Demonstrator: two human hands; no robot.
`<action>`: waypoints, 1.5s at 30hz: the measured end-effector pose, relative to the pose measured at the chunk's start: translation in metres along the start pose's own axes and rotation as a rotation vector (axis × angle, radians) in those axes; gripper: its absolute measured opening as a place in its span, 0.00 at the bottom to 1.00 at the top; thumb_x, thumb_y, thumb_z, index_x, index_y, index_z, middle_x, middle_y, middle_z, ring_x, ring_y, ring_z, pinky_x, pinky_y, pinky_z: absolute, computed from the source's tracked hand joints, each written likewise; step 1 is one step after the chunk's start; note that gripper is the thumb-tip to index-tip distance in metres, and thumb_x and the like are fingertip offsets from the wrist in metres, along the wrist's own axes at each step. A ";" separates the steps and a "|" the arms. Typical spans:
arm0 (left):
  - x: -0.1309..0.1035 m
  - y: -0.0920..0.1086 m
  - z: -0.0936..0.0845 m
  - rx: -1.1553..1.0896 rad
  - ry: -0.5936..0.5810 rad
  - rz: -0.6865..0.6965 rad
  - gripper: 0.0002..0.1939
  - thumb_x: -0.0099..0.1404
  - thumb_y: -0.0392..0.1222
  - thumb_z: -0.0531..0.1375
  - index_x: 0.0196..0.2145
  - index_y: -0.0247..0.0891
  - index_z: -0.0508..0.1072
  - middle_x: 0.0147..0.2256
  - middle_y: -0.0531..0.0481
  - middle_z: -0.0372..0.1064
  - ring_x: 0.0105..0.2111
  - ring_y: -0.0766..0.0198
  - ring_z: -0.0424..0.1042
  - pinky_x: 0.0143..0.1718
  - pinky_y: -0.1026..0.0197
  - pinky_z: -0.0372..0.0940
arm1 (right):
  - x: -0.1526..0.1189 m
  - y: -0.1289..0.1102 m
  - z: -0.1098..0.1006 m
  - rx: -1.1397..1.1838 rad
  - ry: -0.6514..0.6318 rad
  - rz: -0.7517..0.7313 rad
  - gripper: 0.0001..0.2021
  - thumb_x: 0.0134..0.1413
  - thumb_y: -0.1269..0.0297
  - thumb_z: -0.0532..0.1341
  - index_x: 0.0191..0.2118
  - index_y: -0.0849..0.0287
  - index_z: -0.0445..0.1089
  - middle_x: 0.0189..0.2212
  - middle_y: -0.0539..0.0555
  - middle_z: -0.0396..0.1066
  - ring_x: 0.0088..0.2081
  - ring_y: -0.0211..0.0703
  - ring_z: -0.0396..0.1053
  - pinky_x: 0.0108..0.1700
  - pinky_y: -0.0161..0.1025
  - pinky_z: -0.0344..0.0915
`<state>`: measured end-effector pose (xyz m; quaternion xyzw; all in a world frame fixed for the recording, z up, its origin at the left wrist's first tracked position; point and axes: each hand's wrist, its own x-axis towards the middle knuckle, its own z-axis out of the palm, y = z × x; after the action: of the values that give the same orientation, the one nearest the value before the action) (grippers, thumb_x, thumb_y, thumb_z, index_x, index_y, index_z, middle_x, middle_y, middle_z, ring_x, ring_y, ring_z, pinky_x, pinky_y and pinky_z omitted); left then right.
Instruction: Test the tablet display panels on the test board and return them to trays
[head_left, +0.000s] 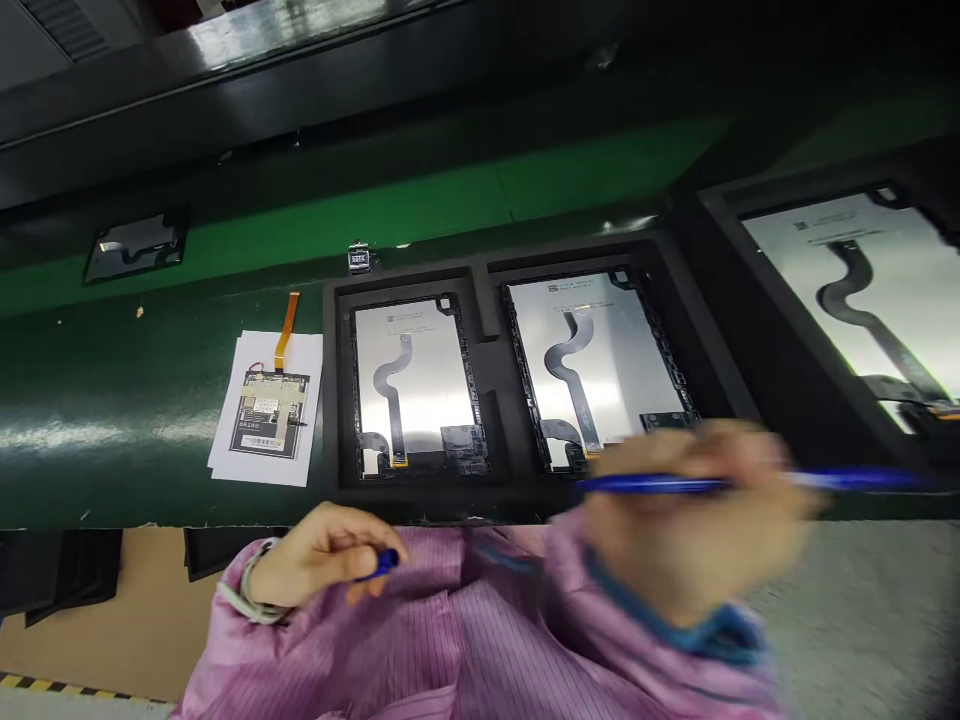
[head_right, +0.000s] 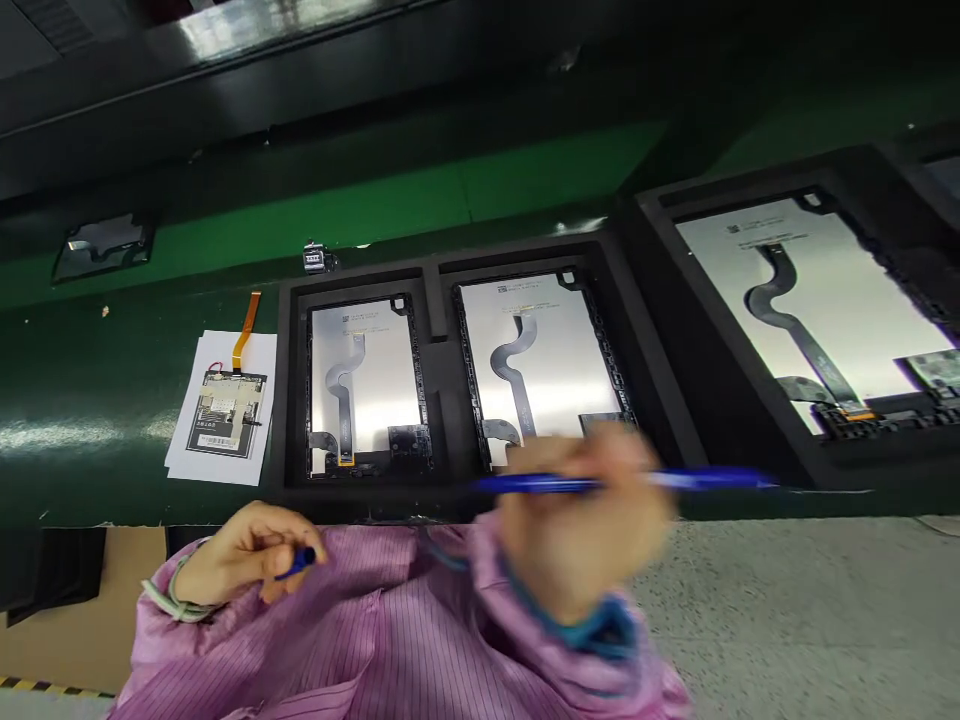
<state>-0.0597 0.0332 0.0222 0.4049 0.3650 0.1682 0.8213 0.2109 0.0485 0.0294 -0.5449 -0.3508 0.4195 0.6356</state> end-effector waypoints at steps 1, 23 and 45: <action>-0.004 -0.006 -0.005 -0.008 0.082 0.027 0.17 0.70 0.52 0.65 0.45 0.36 0.81 0.26 0.50 0.71 0.20 0.75 0.62 0.24 0.70 0.59 | 0.012 -0.003 -0.011 0.044 0.091 -0.088 0.24 0.64 0.47 0.56 0.21 0.52 0.50 0.11 0.43 0.42 0.12 0.31 0.42 0.14 0.34 0.39; 0.041 -0.031 0.004 0.873 0.841 0.623 0.09 0.75 0.36 0.57 0.48 0.41 0.77 0.39 0.49 0.77 0.39 0.64 0.77 0.39 0.65 0.71 | -0.003 0.061 0.038 -0.457 -0.481 0.111 0.13 0.61 0.58 0.57 0.26 0.54 0.58 0.19 0.47 0.67 0.19 0.34 0.62 0.25 0.33 0.57; 0.029 -0.032 0.020 0.696 0.616 0.646 0.15 0.76 0.40 0.55 0.58 0.43 0.72 0.40 0.47 0.78 0.36 0.63 0.76 0.39 0.63 0.70 | -0.022 0.048 0.040 -0.129 -0.688 0.165 0.15 0.59 0.51 0.65 0.29 0.56 0.68 0.22 0.47 0.66 0.24 0.36 0.64 0.27 0.35 0.62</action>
<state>-0.0257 0.0191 -0.0084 0.6752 0.4795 0.3909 0.4018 0.1584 0.0468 -0.0109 -0.4372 -0.5248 0.6052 0.4088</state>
